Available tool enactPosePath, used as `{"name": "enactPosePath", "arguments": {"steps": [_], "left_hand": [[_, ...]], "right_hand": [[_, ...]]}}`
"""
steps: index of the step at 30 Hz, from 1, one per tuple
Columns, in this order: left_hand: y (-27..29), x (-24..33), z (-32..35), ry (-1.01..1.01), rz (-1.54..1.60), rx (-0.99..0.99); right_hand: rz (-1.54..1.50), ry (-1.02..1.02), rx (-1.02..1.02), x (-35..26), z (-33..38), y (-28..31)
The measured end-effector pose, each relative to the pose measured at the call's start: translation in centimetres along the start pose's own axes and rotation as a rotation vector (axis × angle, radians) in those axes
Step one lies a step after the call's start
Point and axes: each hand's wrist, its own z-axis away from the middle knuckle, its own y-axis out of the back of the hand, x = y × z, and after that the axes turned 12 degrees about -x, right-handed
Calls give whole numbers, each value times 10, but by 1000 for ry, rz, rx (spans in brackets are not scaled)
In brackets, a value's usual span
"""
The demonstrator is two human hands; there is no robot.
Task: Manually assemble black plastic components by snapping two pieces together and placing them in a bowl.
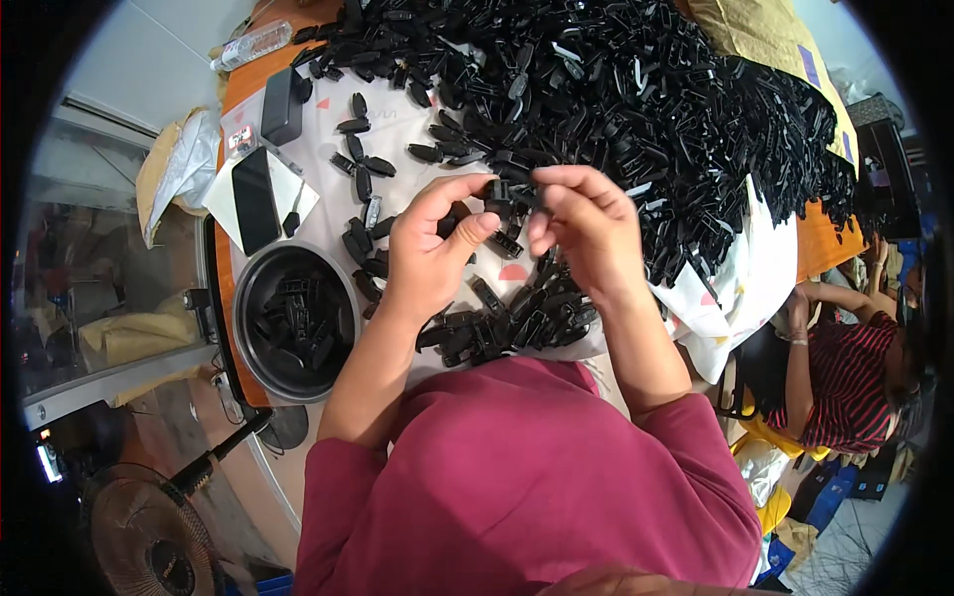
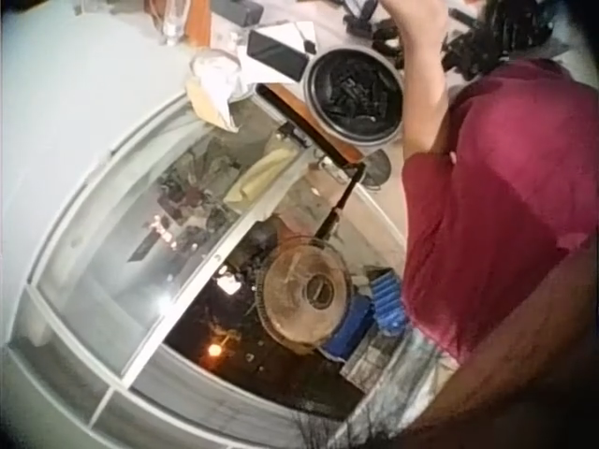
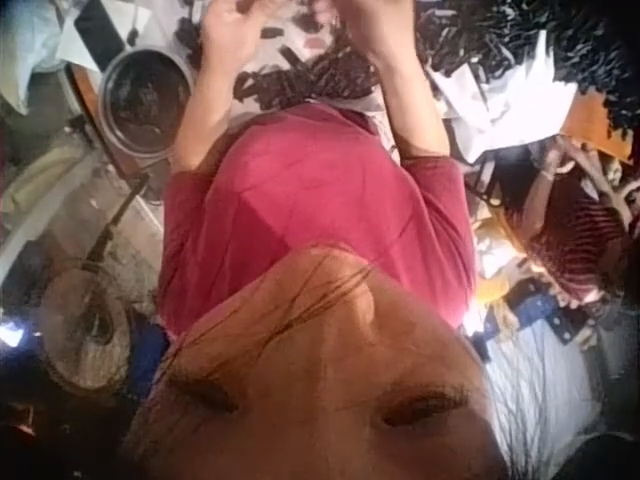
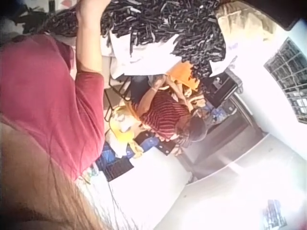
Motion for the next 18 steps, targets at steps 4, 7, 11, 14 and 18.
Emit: {"name": "enactPosePath", "arguments": {"steps": [4,7,11,14,18], "left_hand": [[3,3,1,1,-45,-3],[2,11,-1,-49,-170,13],[2,10,-2,-115,-252,-21],[0,15,-1,-121,-276,-23],[-1,20,3,-124,-373,-49]], "right_hand": [[-116,-1,-23,-10,7,-2],[-208,-27,-9,-10,5,7],[-282,-74,-117,-9,8,11],[-105,-90,-25,-7,8,5],[-57,-128,-56,-14,9,12]]}}
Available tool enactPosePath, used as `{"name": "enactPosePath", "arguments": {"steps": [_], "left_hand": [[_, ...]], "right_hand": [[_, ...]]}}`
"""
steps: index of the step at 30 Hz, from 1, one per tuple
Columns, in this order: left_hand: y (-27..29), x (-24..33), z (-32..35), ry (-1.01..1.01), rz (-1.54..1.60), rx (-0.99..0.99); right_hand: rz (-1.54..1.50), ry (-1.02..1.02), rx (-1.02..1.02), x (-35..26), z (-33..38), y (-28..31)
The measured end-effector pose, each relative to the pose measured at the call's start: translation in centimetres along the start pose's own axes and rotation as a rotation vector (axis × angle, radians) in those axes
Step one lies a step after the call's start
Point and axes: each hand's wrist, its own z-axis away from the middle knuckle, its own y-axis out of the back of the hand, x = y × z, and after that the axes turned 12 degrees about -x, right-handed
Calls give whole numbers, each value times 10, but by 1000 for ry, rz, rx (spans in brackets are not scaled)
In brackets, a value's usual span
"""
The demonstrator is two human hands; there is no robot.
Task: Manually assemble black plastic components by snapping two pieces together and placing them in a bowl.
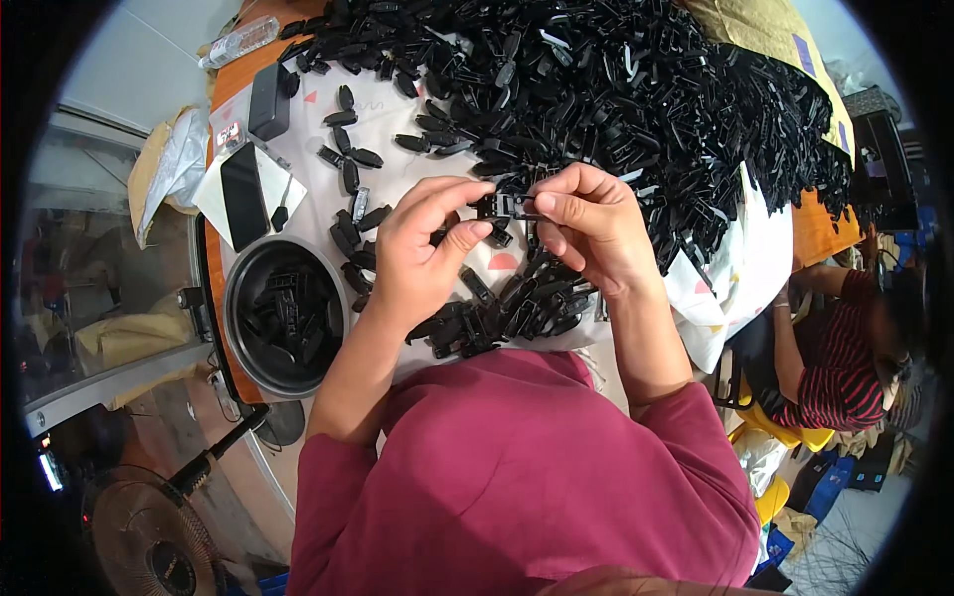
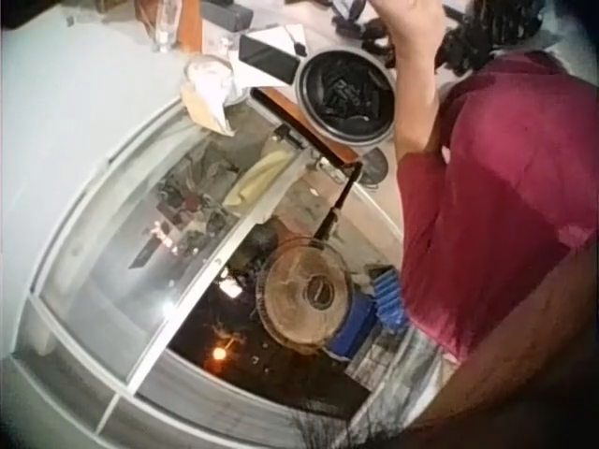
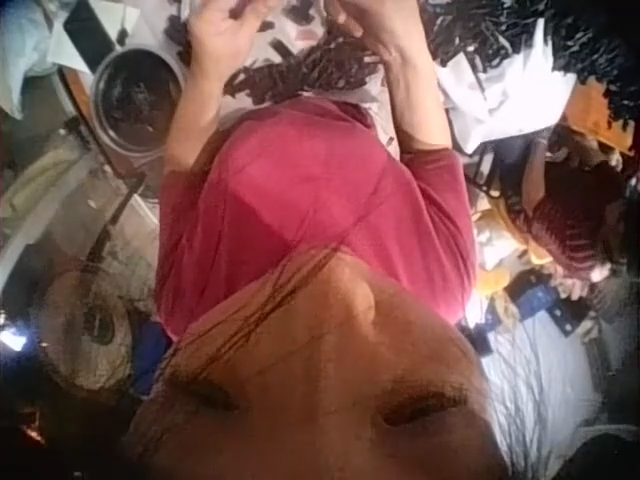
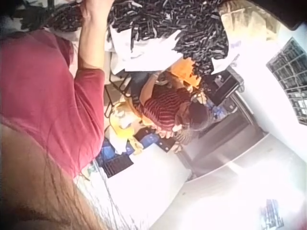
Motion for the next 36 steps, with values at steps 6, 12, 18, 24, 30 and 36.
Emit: {"name": "enactPosePath", "arguments": {"steps": [6,12,18,24,30,36], "left_hand": [[9,7,-4,-208,-518,-73],[-21,-10,10,155,347,140],[5,-7,10,-145,-351,58],[-3,-5,14,-49,-71,32],[-24,12,14,244,523,152],[-25,-13,22,339,1041,152]], "right_hand": [[149,-7,77,7,-2,1],[177,204,118,27,0,-27],[278,11,137,16,3,-13],[28,84,62,28,2,-20],[135,121,84,38,3,-33],[360,209,136,76,3,-23]]}}
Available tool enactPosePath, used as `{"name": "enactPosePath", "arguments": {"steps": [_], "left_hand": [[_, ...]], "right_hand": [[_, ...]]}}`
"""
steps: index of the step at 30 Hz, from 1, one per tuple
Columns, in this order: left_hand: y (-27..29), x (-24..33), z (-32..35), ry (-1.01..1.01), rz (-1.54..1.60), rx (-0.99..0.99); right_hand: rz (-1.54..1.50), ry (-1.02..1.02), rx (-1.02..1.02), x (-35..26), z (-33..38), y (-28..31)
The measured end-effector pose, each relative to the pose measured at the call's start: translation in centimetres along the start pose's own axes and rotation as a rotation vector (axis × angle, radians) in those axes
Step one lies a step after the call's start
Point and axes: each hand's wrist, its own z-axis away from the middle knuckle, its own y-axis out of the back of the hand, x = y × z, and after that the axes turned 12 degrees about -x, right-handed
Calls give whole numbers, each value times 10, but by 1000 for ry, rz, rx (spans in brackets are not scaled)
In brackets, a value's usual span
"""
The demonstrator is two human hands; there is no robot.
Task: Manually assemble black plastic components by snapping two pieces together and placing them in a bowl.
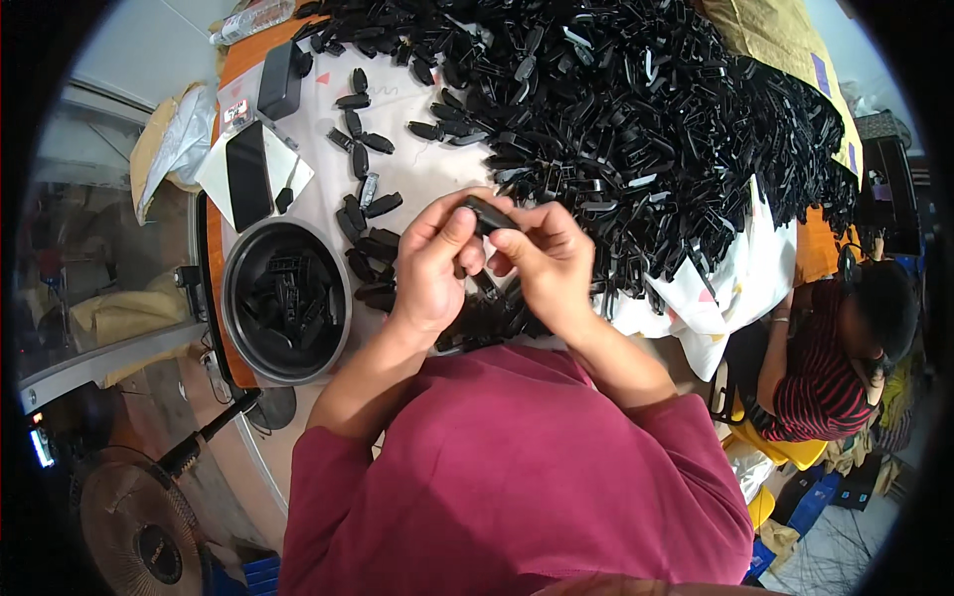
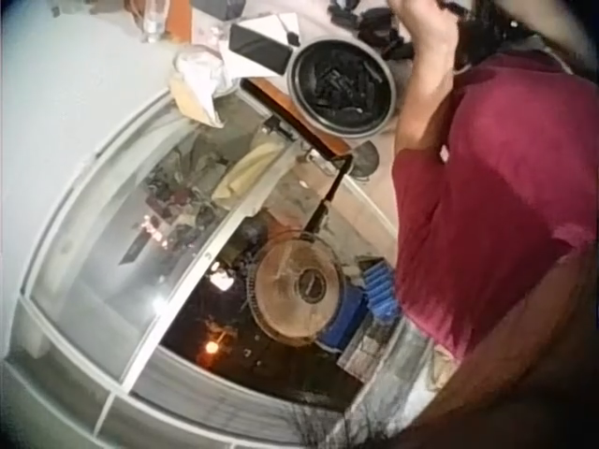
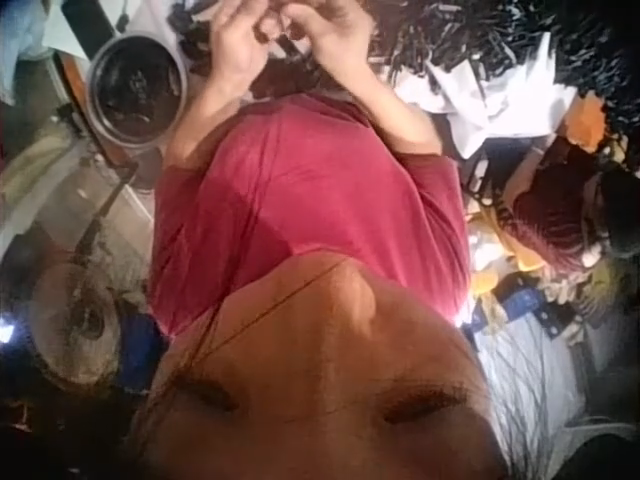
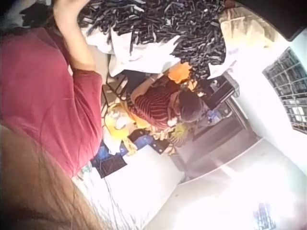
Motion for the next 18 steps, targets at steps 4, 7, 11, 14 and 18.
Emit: {"name": "enactPosePath", "arguments": {"steps": [4,7,11,14,18], "left_hand": [[22,-2,-12,183,217,408],[58,8,-45,22,-16,523],[83,16,-90,-51,-704,601],[96,12,-106,163,-1766,344],[99,11,-110,286,-2013,100]], "right_hand": [[481,-88,-187,19,-19,22],[1353,215,-199,15,-52,47],[1854,11,-395,16,-67,45],[1854,82,-399,24,-66,52],[1834,91,-333,18,-64,56]]}}
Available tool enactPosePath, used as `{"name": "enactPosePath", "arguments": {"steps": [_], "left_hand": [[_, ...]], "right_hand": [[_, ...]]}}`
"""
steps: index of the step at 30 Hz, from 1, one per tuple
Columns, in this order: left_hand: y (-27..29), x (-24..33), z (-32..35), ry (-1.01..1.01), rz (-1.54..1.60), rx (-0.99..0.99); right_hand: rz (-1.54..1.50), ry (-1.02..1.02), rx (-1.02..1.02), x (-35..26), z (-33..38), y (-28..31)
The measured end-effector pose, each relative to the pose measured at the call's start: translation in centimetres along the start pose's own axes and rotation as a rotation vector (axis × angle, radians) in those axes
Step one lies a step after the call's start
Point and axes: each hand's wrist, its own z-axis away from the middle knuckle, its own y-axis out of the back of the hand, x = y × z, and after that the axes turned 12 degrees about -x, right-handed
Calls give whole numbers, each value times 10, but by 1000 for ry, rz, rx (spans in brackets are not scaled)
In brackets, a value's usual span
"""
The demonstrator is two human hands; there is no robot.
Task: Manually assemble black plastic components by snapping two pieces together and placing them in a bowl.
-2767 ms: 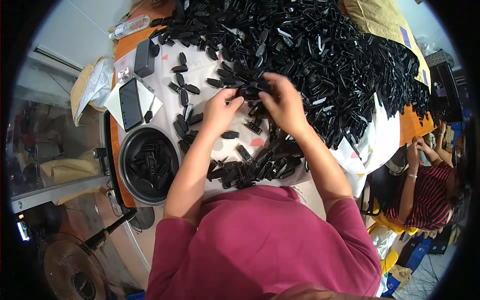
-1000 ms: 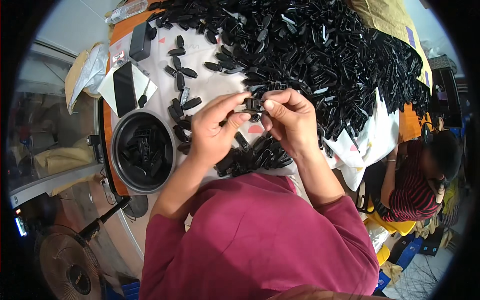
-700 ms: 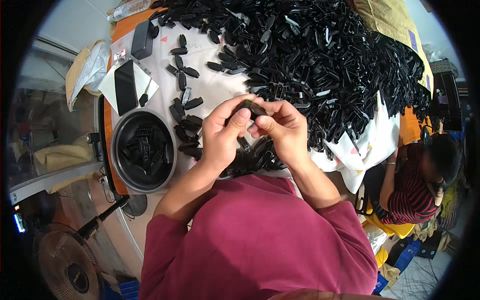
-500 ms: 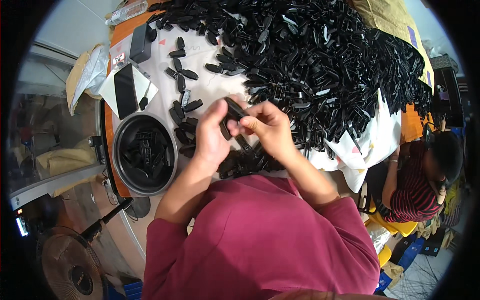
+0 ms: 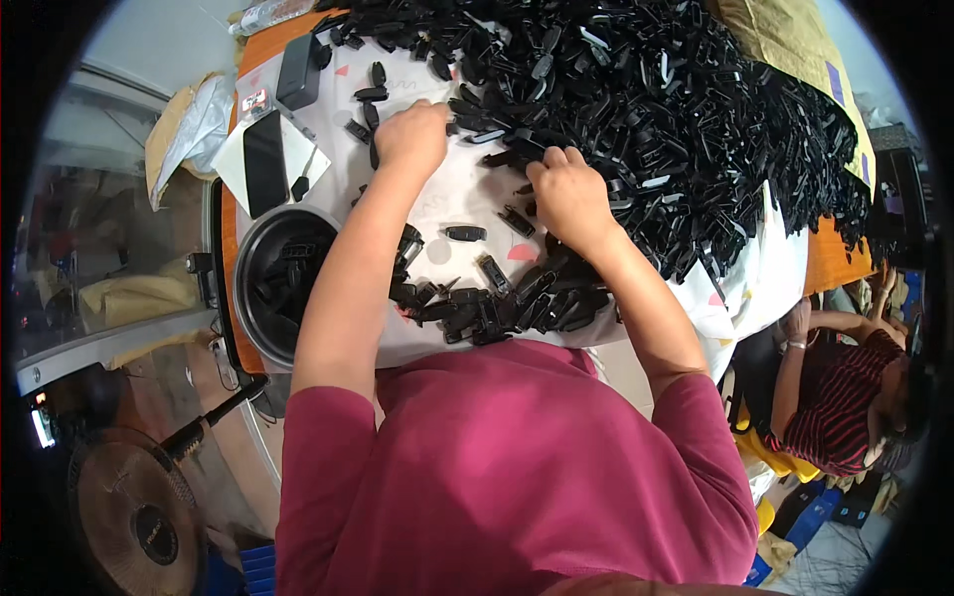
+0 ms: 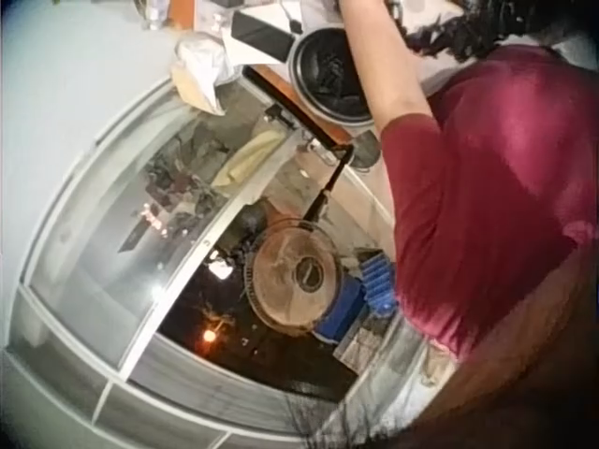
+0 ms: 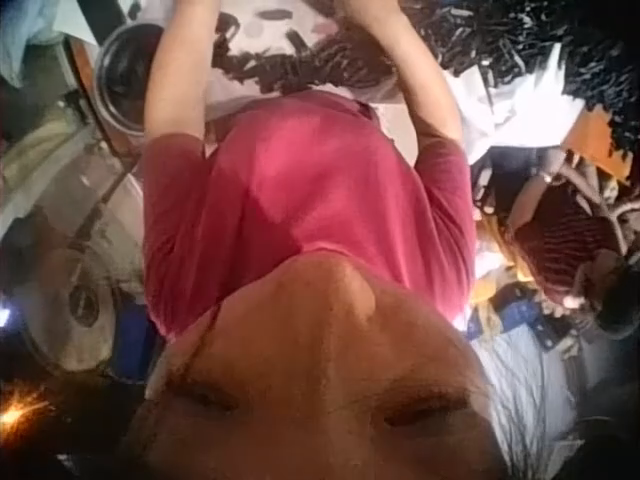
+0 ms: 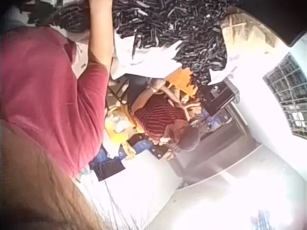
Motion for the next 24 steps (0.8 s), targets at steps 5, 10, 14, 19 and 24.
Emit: {"name": "enactPosePath", "arguments": {"steps": [5,10,14,19,24], "left_hand": [[17,6,30,-84,407,-152],[33,24,79,-226,1245,-294],[28,35,90,-470,1417,0],[44,45,107,-420,1417,-22],[50,44,111,-525,1179,146]], "right_hand": [[-822,-51,119,7,9,13],[-1782,10,143,-6,18,39],[-1511,88,254,-21,30,60],[-749,255,486,-21,34,70],[-545,261,538,-20,39,74]]}}
